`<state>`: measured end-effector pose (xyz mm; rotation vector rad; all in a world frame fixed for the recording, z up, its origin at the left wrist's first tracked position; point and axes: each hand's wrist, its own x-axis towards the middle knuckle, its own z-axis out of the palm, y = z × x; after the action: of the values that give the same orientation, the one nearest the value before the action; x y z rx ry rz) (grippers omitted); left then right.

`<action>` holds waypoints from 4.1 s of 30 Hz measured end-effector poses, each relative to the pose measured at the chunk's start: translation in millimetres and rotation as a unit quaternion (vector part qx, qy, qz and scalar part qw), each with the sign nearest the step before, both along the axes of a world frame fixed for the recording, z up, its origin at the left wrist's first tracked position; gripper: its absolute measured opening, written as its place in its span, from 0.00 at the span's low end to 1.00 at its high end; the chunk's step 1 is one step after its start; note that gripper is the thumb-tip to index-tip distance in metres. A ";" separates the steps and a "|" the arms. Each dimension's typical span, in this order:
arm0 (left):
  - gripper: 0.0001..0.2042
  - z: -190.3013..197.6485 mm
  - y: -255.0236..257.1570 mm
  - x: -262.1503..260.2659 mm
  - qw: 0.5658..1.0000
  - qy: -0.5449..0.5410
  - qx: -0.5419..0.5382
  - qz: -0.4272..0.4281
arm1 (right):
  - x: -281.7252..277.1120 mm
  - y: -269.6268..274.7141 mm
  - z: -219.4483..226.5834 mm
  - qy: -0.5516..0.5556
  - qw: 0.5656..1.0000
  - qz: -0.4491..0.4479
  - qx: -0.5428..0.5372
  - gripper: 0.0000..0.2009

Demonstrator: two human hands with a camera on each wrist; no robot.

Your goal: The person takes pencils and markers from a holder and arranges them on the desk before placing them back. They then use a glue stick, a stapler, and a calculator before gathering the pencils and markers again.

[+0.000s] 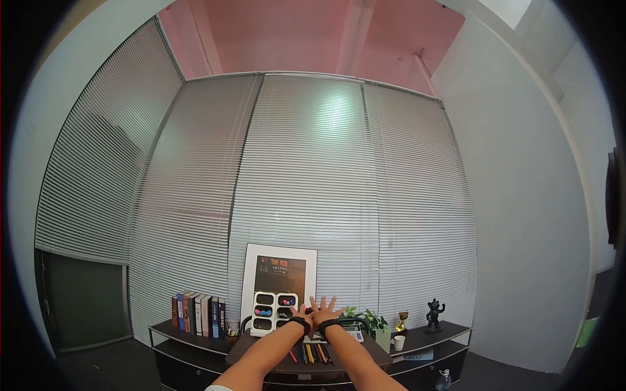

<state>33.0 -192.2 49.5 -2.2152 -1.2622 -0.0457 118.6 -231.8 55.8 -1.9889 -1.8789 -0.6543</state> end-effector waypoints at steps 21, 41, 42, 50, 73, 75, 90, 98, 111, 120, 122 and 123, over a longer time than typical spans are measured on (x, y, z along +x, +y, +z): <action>0.26 -13.1 -9.8 -7.2 0.984 0.138 -0.089 -0.067 | 30.5 30.3 -31.8 -0.120 0.963 0.238 0.039 0.13; 0.25 -40.7 7.2 -8.4 0.971 0.159 -0.025 -0.177 | 28.7 2.2 -28.7 -0.113 0.977 0.144 -0.109 0.18; 0.24 -39.5 4.0 -6.6 0.974 0.163 -0.050 -0.146 | 28.2 5.2 -31.8 -0.101 0.978 0.142 -0.113 0.18; 0.24 -37.0 -9.9 -5.3 0.977 0.153 -0.085 -0.121 | 29.6 -11.1 -27.5 -0.071 0.977 0.134 -0.148 0.18; 0.25 -61.1 15.7 -3.5 0.972 0.126 -0.122 -0.156 | 28.1 2.4 -41.0 -0.107 0.962 0.122 -0.220 0.25; 0.25 -66.4 25.3 -4.2 0.969 0.126 -0.126 -0.170 | 28.4 6.3 -42.8 -0.109 0.961 0.121 -0.223 0.26; 0.26 -66.9 12.3 -6.9 0.979 0.119 -0.106 -0.130 | 31.6 20.8 -58.1 -0.056 0.974 0.151 -0.159 0.20; 0.26 -73.8 -8.0 -10.7 0.977 0.067 -0.183 -0.090 | 30.0 30.0 -84.7 -0.061 0.975 0.170 -0.128 0.15; 0.25 -94.0 -8.0 -18.2 0.986 0.048 -0.111 -0.117 | 27.8 34.2 -98.8 -0.013 0.973 0.194 -0.125 0.15; 0.23 -78.3 -14.3 -14.2 0.982 0.093 -0.132 -0.099 | 25.7 13.4 -74.9 -0.055 0.970 0.182 -0.151 0.21; 0.22 -75.0 -17.8 -14.0 0.982 0.081 -0.132 -0.105 | 27.7 16.6 -73.3 -0.051 0.969 0.185 -0.155 0.22; 0.22 -72.4 -21.4 -14.3 0.983 0.085 -0.123 -0.107 | 28.4 16.8 -73.3 -0.056 0.969 0.183 -0.157 0.23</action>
<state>18.7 -213.6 -22.9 -2.4988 -0.9778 0.2229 147.0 -215.0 -17.5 -1.7262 -2.4633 -0.3899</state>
